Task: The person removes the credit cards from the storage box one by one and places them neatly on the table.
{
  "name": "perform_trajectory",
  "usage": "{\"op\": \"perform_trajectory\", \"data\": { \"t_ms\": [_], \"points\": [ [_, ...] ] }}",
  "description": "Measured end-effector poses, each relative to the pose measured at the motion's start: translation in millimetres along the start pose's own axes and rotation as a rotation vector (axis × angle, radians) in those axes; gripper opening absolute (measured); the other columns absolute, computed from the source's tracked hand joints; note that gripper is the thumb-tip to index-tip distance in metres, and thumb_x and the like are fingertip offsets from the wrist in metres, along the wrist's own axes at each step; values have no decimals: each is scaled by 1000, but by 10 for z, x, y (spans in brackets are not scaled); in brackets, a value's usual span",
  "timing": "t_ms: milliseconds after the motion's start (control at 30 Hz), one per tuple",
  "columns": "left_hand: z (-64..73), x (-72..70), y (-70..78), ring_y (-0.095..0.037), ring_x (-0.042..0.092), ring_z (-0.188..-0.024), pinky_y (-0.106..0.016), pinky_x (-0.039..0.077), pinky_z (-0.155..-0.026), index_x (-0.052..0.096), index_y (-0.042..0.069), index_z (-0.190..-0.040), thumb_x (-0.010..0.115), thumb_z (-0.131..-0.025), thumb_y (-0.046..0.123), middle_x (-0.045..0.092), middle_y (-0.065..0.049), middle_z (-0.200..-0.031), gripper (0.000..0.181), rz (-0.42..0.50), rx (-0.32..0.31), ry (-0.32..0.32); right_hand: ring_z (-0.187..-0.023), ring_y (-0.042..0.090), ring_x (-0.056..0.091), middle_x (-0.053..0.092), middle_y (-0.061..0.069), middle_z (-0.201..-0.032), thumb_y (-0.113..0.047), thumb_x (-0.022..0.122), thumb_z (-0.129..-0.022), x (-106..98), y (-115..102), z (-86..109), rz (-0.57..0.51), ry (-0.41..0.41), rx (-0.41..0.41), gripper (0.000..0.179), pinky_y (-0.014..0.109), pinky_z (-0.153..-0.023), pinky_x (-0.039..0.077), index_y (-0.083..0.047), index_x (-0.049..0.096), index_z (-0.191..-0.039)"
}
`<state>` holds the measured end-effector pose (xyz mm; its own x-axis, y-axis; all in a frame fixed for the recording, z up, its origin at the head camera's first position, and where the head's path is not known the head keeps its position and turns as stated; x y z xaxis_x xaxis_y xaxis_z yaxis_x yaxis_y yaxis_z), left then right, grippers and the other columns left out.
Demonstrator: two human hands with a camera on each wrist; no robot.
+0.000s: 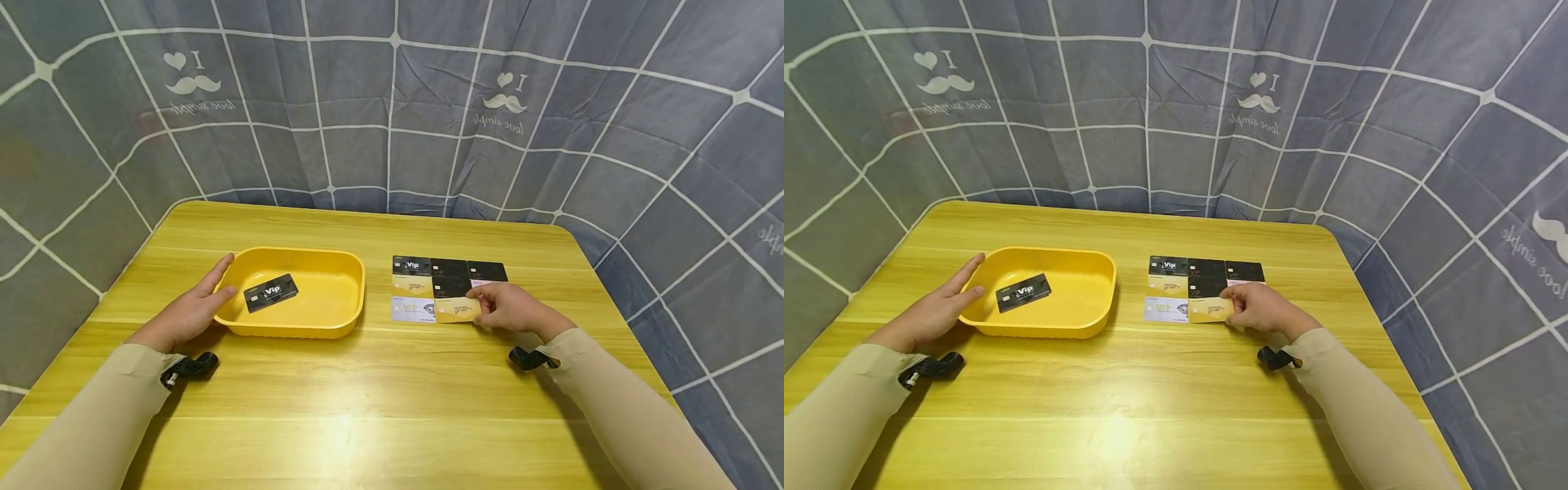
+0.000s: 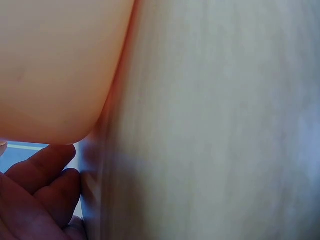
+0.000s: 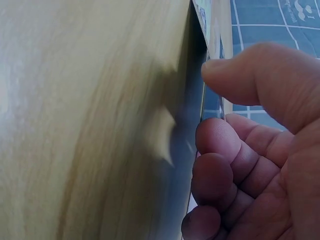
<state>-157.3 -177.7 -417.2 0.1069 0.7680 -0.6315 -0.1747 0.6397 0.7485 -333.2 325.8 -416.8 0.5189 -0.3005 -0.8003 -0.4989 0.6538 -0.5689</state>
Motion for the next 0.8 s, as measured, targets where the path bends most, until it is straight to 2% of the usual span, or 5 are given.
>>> {"op": "perform_trajectory", "data": {
  "t_ms": [367, 800],
  "points": [
    [8, -4, 5, -64, 0, -155, -84, 9, -116, -15, 34, -168, 33, -115, 46, -13, -20, -176, 73, 0, -8, -1, -60, 8, 47, 53, -6, -66, -9, 80, -88, 32, 4, -27, 12, -7, -38, 40, 23, -67, 42, 2, 70, -125],
    [2, -5, 1, -61, -1, -156, -83, 9, -117, -15, 34, -168, 33, -115, 47, -12, -18, -176, 73, 15, -27, -4, -59, 7, 47, 54, -7, -66, -10, 81, -88, 57, -31, -34, 77, -8, -48, 46, 25, -74, 46, 3, 69, -131]
  ]
}}
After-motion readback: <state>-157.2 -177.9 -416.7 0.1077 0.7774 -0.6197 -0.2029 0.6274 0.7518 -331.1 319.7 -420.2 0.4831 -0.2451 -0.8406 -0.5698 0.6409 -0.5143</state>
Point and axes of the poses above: each hand's wrist, its own z-axis away from the middle knuckle, its own x-axis out of the palm, y = z × x, the point moved 8 cm from there along -z, towards the middle knuckle
